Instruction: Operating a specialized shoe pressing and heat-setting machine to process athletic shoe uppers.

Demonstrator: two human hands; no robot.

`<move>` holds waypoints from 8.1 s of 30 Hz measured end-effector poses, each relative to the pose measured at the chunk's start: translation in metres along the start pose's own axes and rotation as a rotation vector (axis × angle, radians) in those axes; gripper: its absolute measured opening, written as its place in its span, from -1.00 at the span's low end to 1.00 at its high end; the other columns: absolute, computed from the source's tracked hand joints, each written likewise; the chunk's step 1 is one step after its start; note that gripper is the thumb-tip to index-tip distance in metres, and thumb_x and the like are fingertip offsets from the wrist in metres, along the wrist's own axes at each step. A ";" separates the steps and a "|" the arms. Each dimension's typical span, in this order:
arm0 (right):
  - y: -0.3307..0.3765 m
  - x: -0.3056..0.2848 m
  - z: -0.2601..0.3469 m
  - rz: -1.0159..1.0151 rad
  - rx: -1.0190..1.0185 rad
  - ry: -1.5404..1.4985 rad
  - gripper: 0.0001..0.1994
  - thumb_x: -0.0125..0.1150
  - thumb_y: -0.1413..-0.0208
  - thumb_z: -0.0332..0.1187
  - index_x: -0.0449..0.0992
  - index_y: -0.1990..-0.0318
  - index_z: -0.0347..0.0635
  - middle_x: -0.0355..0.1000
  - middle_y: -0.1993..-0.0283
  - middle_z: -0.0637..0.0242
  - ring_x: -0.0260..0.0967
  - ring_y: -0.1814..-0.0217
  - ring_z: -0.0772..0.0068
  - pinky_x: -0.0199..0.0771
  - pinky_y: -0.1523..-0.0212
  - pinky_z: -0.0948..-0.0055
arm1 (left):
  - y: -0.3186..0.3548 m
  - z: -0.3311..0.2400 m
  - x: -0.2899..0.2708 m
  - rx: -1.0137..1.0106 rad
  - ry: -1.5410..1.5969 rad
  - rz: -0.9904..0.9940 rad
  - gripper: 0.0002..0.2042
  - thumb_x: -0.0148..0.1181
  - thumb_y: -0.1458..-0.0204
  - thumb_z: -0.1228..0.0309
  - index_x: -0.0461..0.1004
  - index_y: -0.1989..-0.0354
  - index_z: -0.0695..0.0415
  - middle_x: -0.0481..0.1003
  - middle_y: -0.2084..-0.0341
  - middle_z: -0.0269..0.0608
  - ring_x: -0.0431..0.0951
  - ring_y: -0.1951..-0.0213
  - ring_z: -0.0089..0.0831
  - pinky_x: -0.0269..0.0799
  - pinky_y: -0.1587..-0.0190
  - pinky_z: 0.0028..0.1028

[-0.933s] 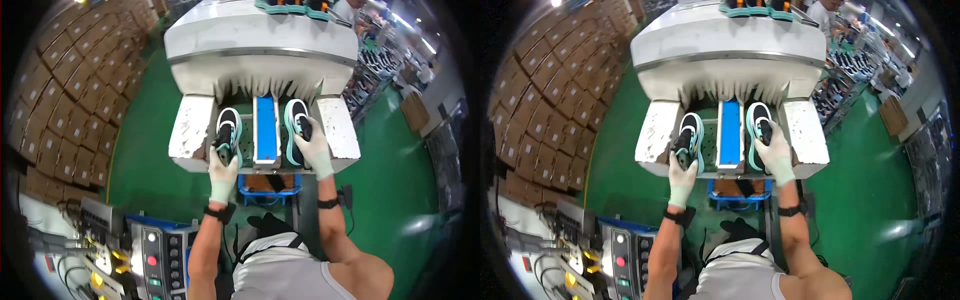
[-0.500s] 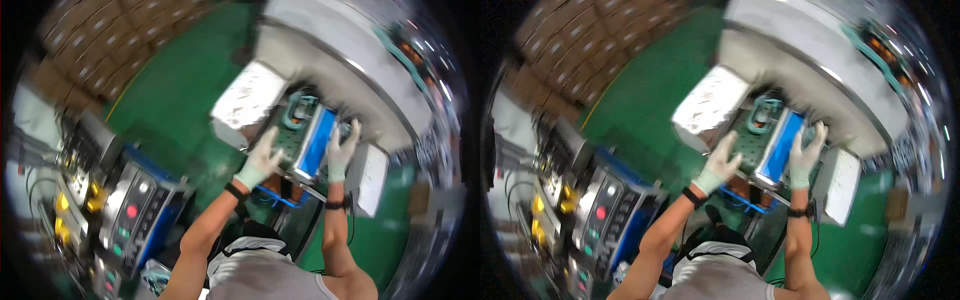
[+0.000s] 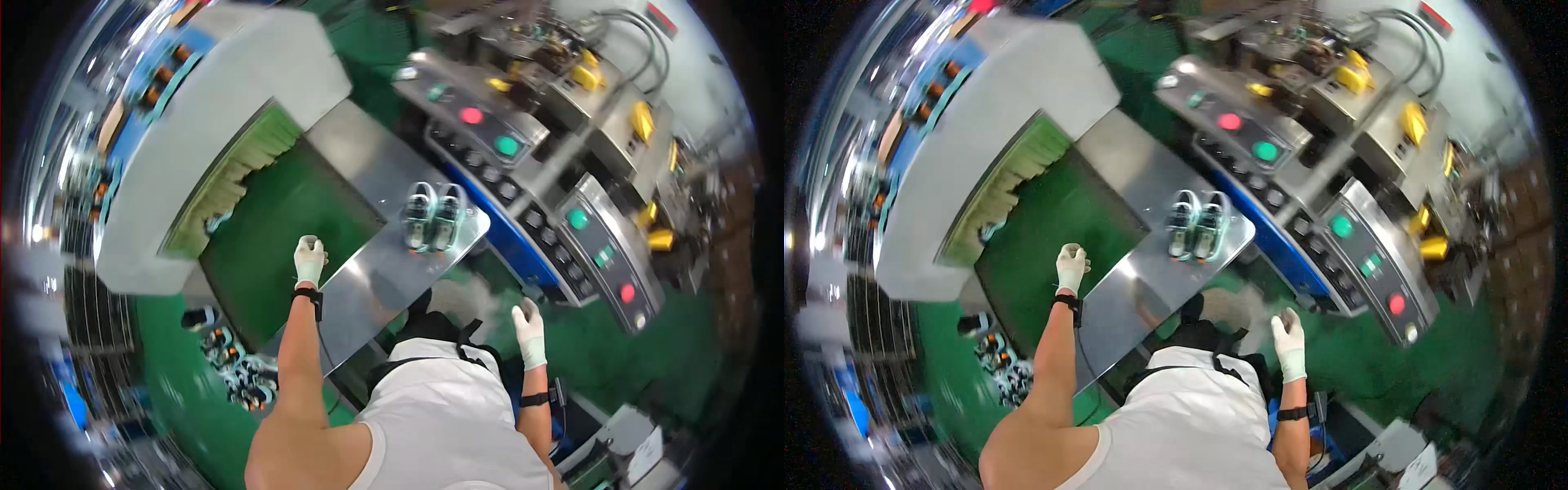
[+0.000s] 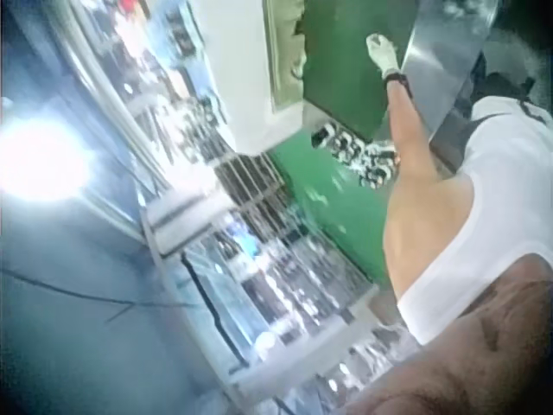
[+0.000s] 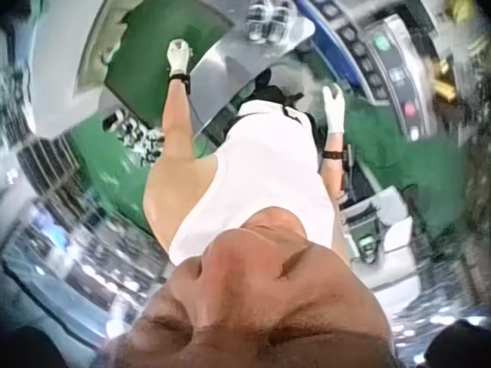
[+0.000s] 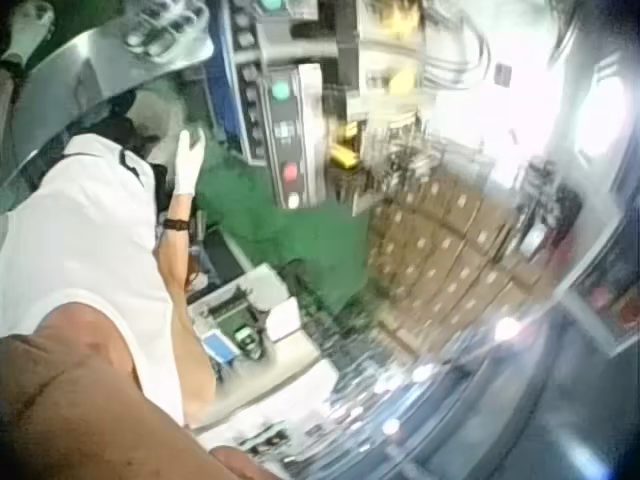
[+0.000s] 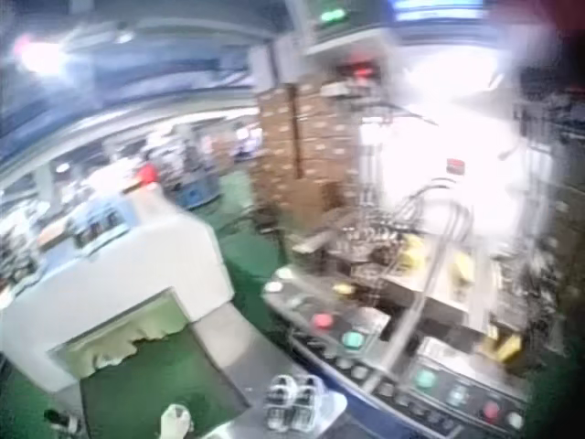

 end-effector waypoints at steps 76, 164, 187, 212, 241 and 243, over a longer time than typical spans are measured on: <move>0.051 -0.208 0.112 -0.698 -0.354 -1.315 -0.12 0.50 0.03 -0.28 0.13 -0.43 -0.26 0.33 -0.31 0.31 0.29 -0.32 0.40 0.25 -0.35 0.31 | 0.286 -0.430 0.804 1.277 -0.508 0.846 -0.58 0.20 -0.08 0.30 0.35 0.07 0.45 0.52 0.23 0.37 0.57 0.07 0.16 0.46 0.00 -0.16; -0.183 0.258 0.135 -0.184 -0.744 0.982 -0.38 0.21 -0.10 -0.18 0.31 -0.22 -0.47 0.34 -0.12 -0.29 0.24 -0.22 -0.33 0.21 -0.28 -0.05 | -0.177 0.001 0.000 0.436 -0.563 0.269 -0.53 0.37 0.06 0.22 0.40 -0.03 0.04 0.50 0.19 0.04 0.59 0.22 0.09 0.52 0.14 -0.05; -0.155 0.083 0.329 0.709 0.158 -0.980 -0.45 0.31 -0.11 -0.35 0.36 -0.26 -0.30 0.50 -0.14 0.29 0.48 -0.09 0.52 0.50 -0.13 0.48 | 0.027 -0.482 0.238 1.115 -0.079 1.370 -0.37 0.48 0.18 0.55 0.42 -0.17 0.25 0.51 -0.09 -0.10 0.47 -0.18 -0.27 0.30 -0.29 -0.32; -0.139 -0.064 0.314 0.036 -0.119 -1.228 -0.24 0.40 0.04 -0.48 0.20 -0.36 -0.31 0.41 -0.23 0.18 0.44 -0.17 0.29 0.48 -0.18 0.26 | -0.151 -0.619 0.521 0.947 -0.781 0.574 -0.43 0.36 -0.01 0.20 0.31 -0.10 0.29 0.54 0.10 0.28 0.55 0.01 0.15 0.46 -0.05 -0.12; -0.604 0.103 0.435 -0.042 -0.130 0.340 -0.79 0.13 -0.16 -0.26 0.61 0.24 -0.17 0.54 0.30 0.33 0.51 0.33 0.32 0.54 0.15 0.28 | 0.123 -0.019 0.092 -0.185 -0.216 -0.325 -0.25 0.44 0.06 0.38 0.22 -0.34 0.20 0.48 -0.09 0.02 0.53 -0.08 -0.19 0.38 -0.17 -0.30; -0.661 -0.008 0.451 0.124 -0.603 0.957 -0.85 0.21 -0.16 -0.28 0.61 0.25 -0.13 0.53 0.32 0.40 0.49 0.27 0.41 0.51 0.19 0.32 | 0.086 -0.046 0.122 -0.309 -0.316 -0.178 -0.27 0.38 0.00 0.15 0.22 -0.33 0.10 0.52 -0.04 0.08 0.52 -0.09 0.04 0.43 -0.12 -0.19</move>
Point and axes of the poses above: each hand's wrist, its own y-axis away from the middle knuckle, its own x-axis out of the palm, z = x × y, the point moved 4 cm from there along -y, towards the middle knuckle
